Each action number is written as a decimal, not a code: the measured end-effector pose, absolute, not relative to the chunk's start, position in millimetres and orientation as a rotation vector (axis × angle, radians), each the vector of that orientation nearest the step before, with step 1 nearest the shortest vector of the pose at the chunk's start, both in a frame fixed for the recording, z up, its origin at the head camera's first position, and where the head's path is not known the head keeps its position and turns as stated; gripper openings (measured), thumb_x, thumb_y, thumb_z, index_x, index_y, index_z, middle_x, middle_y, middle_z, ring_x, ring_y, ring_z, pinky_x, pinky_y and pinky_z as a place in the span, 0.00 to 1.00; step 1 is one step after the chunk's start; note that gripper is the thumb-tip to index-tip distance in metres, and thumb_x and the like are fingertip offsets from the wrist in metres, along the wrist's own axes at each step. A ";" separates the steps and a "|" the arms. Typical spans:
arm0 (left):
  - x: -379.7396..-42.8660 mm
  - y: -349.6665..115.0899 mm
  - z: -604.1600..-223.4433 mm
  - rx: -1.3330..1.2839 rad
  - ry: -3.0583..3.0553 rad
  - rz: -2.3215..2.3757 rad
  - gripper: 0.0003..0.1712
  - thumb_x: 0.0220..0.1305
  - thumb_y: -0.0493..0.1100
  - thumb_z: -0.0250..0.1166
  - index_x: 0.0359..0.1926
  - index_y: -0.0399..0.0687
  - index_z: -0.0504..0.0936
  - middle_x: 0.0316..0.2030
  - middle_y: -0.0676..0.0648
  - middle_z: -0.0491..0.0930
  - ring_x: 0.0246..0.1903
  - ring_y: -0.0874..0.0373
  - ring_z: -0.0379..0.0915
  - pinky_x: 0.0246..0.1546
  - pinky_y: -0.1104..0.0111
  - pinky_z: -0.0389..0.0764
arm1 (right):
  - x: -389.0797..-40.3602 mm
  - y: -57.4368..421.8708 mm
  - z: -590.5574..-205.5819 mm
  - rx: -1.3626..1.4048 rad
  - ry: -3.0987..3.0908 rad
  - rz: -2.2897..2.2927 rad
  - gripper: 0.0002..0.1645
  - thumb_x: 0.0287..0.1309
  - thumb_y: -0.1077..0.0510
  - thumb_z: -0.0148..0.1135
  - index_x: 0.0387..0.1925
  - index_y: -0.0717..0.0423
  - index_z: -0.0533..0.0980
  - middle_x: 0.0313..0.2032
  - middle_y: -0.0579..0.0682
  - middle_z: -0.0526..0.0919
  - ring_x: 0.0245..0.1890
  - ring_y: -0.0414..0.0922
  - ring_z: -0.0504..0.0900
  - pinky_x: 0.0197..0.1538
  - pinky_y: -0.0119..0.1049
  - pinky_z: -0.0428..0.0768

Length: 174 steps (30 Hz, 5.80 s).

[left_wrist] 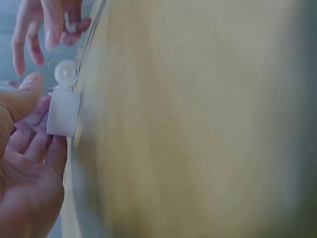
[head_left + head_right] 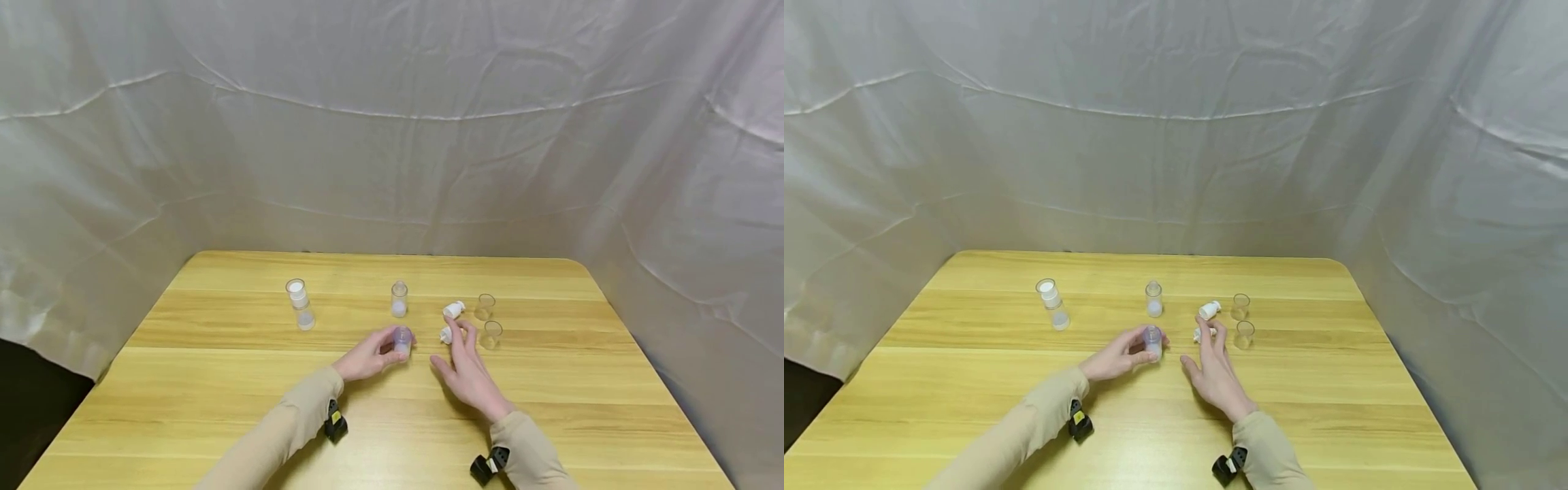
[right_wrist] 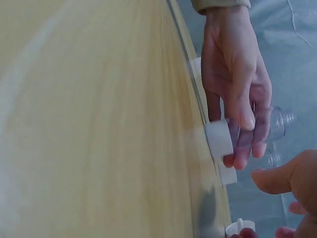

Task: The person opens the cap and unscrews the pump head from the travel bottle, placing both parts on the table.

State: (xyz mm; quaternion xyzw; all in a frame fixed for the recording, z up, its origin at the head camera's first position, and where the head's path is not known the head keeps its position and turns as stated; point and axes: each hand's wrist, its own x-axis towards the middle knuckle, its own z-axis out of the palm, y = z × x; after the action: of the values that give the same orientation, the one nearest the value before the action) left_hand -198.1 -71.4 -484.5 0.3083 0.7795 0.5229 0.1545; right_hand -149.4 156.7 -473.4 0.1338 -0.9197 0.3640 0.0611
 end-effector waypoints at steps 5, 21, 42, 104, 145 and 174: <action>-207.1 -68.7 -482.8 0.726 2.430 1.471 0.31 0.72 0.42 0.60 0.70 0.34 0.66 0.63 0.33 0.76 0.65 0.39 0.72 0.72 0.48 0.69 | -148.7 156.1 -474.9 0.427 -2.749 1.106 0.41 0.65 0.61 0.64 0.74 0.59 0.57 0.63 0.65 0.59 0.54 0.63 0.78 0.60 0.61 0.80; -212.0 -51.3 -473.0 0.524 2.753 1.438 0.20 0.68 0.42 0.66 0.57 0.37 0.78 0.47 0.37 0.83 0.47 0.47 0.80 0.53 0.52 0.83 | -147.9 155.3 -473.8 0.443 -2.845 1.142 0.39 0.63 0.59 0.66 0.72 0.56 0.61 0.57 0.59 0.64 0.37 0.45 0.72 0.45 0.40 0.80; -187.0 -78.9 -457.9 0.602 3.152 1.494 0.18 0.76 0.46 0.55 0.54 0.39 0.81 0.49 0.40 0.85 0.51 0.47 0.81 0.57 0.51 0.82 | -146.5 157.8 -470.0 0.450 -2.816 1.240 0.40 0.65 0.58 0.65 0.74 0.57 0.60 0.57 0.60 0.65 0.32 0.42 0.68 0.33 0.28 0.72; -196.4 -164.9 -470.3 -0.255 2.696 1.888 0.25 0.66 0.37 0.68 0.61 0.31 0.76 0.58 0.29 0.79 0.59 0.37 0.78 0.65 0.50 0.78 | -147.3 159.6 -471.7 0.551 -2.671 1.349 0.31 0.65 0.60 0.64 0.67 0.60 0.67 0.56 0.63 0.68 0.42 0.45 0.74 0.37 0.25 0.77; -168.6 -71.2 -480.8 0.787 2.156 1.573 0.23 0.67 0.41 0.67 0.61 0.39 0.79 0.58 0.39 0.83 0.60 0.46 0.79 0.67 0.64 0.77 | -147.9 128.8 -448.2 1.032 -2.195 1.430 0.29 0.53 0.67 0.73 0.57 0.58 0.75 0.53 0.54 0.79 0.49 0.45 0.79 0.50 0.39 0.84; -169.5 -67.1 -478.6 0.804 2.161 1.576 0.23 0.65 0.39 0.68 0.60 0.38 0.79 0.59 0.40 0.82 0.60 0.45 0.78 0.68 0.65 0.76 | -147.2 124.6 -447.7 0.992 -2.272 1.387 0.25 0.56 0.67 0.71 0.56 0.56 0.76 0.52 0.54 0.82 0.52 0.47 0.80 0.56 0.35 0.83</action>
State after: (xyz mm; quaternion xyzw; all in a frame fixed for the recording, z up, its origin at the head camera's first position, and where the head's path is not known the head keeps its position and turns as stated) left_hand -169.5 -67.1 -478.6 0.2836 0.7620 0.5557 0.1734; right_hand -147.2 124.6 -447.7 0.3453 -0.7908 0.4827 0.1496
